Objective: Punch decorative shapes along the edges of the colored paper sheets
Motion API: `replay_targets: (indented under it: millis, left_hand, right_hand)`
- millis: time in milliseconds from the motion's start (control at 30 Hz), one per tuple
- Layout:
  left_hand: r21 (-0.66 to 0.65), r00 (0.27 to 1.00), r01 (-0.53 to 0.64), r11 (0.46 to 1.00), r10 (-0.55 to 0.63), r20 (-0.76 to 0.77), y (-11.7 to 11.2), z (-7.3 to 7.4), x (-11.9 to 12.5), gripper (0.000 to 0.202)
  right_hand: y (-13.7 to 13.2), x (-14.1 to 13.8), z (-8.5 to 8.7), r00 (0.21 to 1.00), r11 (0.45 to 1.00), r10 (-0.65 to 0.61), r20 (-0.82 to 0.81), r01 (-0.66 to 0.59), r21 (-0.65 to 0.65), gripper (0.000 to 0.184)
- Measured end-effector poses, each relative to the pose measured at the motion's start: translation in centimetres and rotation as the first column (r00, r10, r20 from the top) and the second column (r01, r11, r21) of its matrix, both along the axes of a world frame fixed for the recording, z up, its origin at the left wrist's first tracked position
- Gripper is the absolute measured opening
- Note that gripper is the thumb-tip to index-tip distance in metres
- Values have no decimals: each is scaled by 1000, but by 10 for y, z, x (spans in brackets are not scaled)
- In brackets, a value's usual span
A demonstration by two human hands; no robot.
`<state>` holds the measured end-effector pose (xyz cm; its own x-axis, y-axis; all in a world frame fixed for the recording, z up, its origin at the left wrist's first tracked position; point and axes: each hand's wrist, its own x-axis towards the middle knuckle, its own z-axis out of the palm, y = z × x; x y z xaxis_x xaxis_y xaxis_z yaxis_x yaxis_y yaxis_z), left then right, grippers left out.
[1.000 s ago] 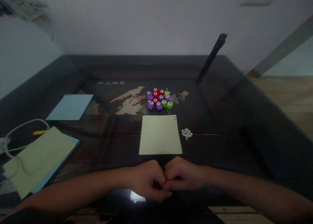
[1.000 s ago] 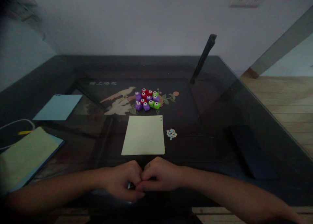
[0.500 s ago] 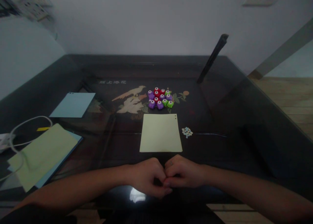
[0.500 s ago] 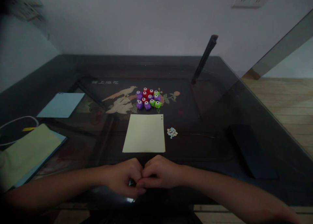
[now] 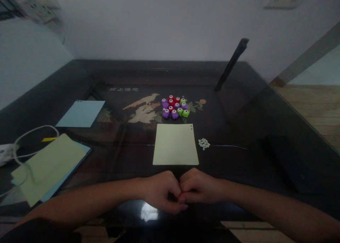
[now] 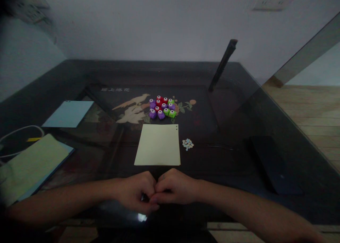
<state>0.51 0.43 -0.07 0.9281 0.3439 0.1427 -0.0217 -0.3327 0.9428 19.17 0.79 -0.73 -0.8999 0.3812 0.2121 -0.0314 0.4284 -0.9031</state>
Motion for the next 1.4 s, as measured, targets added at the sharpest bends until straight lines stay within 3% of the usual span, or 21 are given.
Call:
replay_targets:
  millis: [1400]
  left_hand:
    - [-6,1000,3,1000,-3,-31,-1,0,0,36]
  right_hand:
    - [2,0,-1,999,1000,25,22,-25,2,51]
